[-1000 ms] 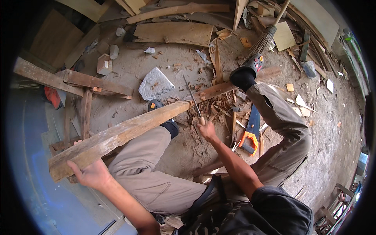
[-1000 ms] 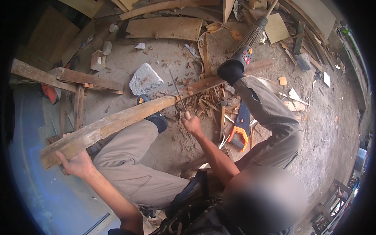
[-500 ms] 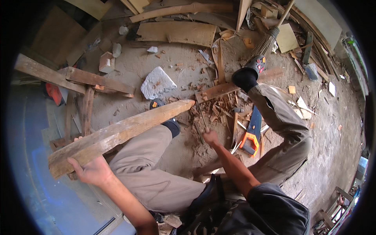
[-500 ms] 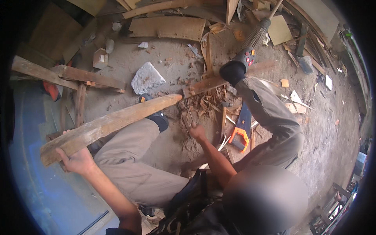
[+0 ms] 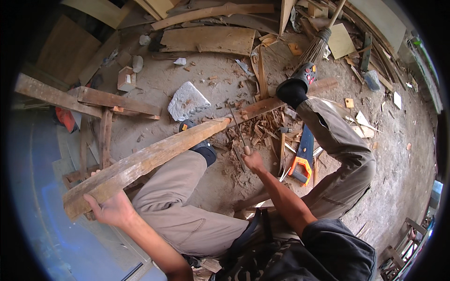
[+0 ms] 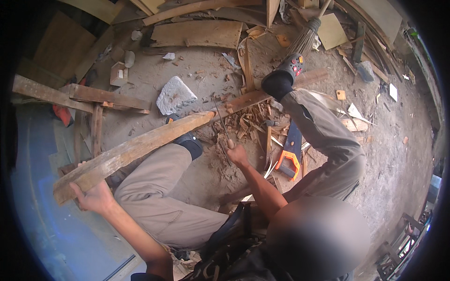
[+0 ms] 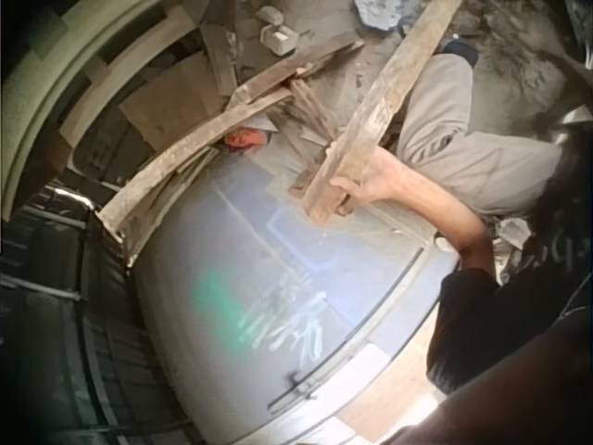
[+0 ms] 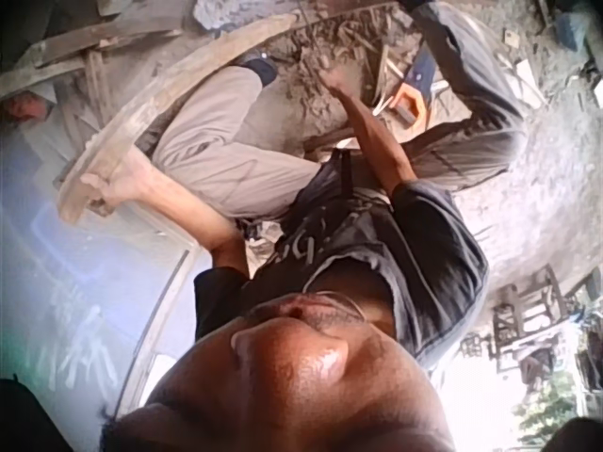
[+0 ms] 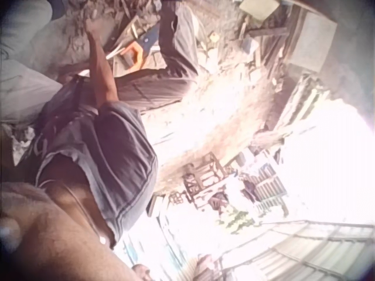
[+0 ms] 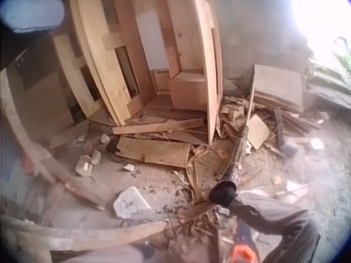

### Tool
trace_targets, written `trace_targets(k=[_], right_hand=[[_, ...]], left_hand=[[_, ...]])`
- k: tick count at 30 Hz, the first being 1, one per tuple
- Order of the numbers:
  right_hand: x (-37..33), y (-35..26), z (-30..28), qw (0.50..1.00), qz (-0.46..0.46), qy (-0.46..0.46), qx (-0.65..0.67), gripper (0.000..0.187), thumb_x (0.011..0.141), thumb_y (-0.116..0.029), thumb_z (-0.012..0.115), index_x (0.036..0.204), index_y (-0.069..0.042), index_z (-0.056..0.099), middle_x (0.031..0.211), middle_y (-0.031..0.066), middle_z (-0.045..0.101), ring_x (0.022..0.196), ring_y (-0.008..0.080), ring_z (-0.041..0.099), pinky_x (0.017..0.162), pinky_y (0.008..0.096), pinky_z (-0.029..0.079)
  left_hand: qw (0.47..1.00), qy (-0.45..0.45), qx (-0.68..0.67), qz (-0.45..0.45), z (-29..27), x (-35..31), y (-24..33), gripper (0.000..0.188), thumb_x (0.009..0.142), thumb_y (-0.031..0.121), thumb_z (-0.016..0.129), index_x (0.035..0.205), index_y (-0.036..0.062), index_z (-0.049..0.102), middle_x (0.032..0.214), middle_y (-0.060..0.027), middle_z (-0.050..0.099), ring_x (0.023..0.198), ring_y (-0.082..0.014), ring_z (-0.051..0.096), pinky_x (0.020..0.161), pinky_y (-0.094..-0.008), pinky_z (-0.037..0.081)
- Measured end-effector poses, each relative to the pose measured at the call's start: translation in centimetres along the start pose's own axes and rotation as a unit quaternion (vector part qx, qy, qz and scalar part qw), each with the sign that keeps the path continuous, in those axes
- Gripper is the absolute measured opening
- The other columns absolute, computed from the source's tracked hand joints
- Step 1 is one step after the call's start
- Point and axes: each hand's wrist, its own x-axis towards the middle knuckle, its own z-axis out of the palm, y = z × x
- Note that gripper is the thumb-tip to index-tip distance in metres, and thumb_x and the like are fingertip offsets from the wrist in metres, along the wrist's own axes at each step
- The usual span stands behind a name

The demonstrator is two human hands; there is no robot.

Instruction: The person sits and repeatedly draws a long metal file across the edge of a wooden plank to sharpen or smooth the tool. The person holds the plank with the left hand and moves the file with the right hand in a consistent back-and-forth motion.

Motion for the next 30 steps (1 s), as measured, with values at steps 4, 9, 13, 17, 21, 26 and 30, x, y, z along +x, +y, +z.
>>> trace_targets(k=[4,9,13,17,21,26,30], right_hand=[[-3.6,-11.0,-3.6,0.973,-0.203,0.072,0.084,0.038,0.083,-0.031,0.062,0.084,0.006,0.061,0.078,0.0269,0.065,0.073,0.0443,0.063,0.074,0.0488,0.049],[-6.6,-18.2,-7.6,0.876,-0.342,0.056,0.337,0.025,0.087,-0.016,0.066,0.073,-0.001,0.052,0.064,0.004,0.05,0.061,0.0126,0.045,0.057,0.0318,0.041],[-2.3,-6.2,-1.9,0.943,-0.262,0.025,0.205,0.02,0.083,-0.018,0.066,0.076,-0.003,0.055,0.068,0.0038,0.057,0.068,0.014,0.056,0.062,0.0352,0.046],[-0.9,2.6,1.3,1.0,-0.009,-0.003,-0.022,0.036,0.08,-0.033,0.065,0.083,0.003,0.065,0.074,0.0132,0.064,0.071,0.0253,0.063,0.065,0.0412,0.048],[0.3,2.1,1.3,0.998,0.043,-0.033,0.006,0.041,0.08,-0.036,0.065,0.084,0.004,0.067,0.076,0.0192,0.066,0.073,0.0305,0.066,0.068,0.0427,0.05],[-1.9,-6.5,-2.2,0.991,-0.113,0.029,0.073,0.044,0.083,-0.036,0.064,0.079,0.007,0.062,0.074,0.025,0.064,0.074,0.0356,0.065,0.071,0.045,0.05],[-5.2,-16.3,-7.4,0.913,-0.31,0.051,0.262,0.018,0.087,-0.016,0.063,0.076,-0.005,0.056,0.061,0.0015,0.055,0.052,0.0097,0.048,0.049,0.0281,0.039]], left_hand=[[1.0,-0.005,0.021,0.017,-0.1,-0.3,0.2,0.054,0.097,0.024,0.061,0.136,-0.0077,0.04,0.136,-0.0258,0.048,0.131,-0.0372,0.043,0.116,-0.0546,0.026],[0.999,-0.026,0.017,0.011,-0.6,-0.3,0.1,0.055,0.097,0.026,0.06,0.136,-0.0077,0.04,0.136,-0.0257,0.048,0.131,-0.0368,0.044,0.116,-0.0547,0.026],[1.0,-0.024,0.006,0.009,-0.3,-0.1,0.0,0.055,0.097,0.026,0.06,0.137,-0.0075,0.04,0.137,-0.0257,0.047,0.132,-0.0367,0.043,0.117,-0.0545,0.026],[0.999,-0.004,0.035,0.017,-0.1,-0.8,0.1,0.056,0.097,0.026,0.06,0.137,-0.0078,0.04,0.137,-0.0258,0.047,0.133,-0.0373,0.042,0.117,-0.0543,0.025],[0.999,-0.028,0.015,0.005,-0.4,-0.3,-0.4,0.056,0.097,0.026,0.06,0.137,-0.0084,0.04,0.139,-0.0262,0.047,0.134,-0.0377,0.041,0.117,-0.0545,0.024],[1.0,0.011,-0.005,0.012,-0.1,-0.4,-0.1,0.057,0.098,0.025,0.059,0.138,-0.0092,0.039,0.14,-0.0268,0.045,0.134,-0.0381,0.041,0.118,-0.055,0.024],[1.0,0.012,0.012,0.021,-0.1,-0.6,-0.1,0.057,0.098,0.025,0.059,0.138,-0.0094,0.038,0.14,-0.0273,0.046,0.134,-0.0388,0.041,0.118,-0.0558,0.024]])
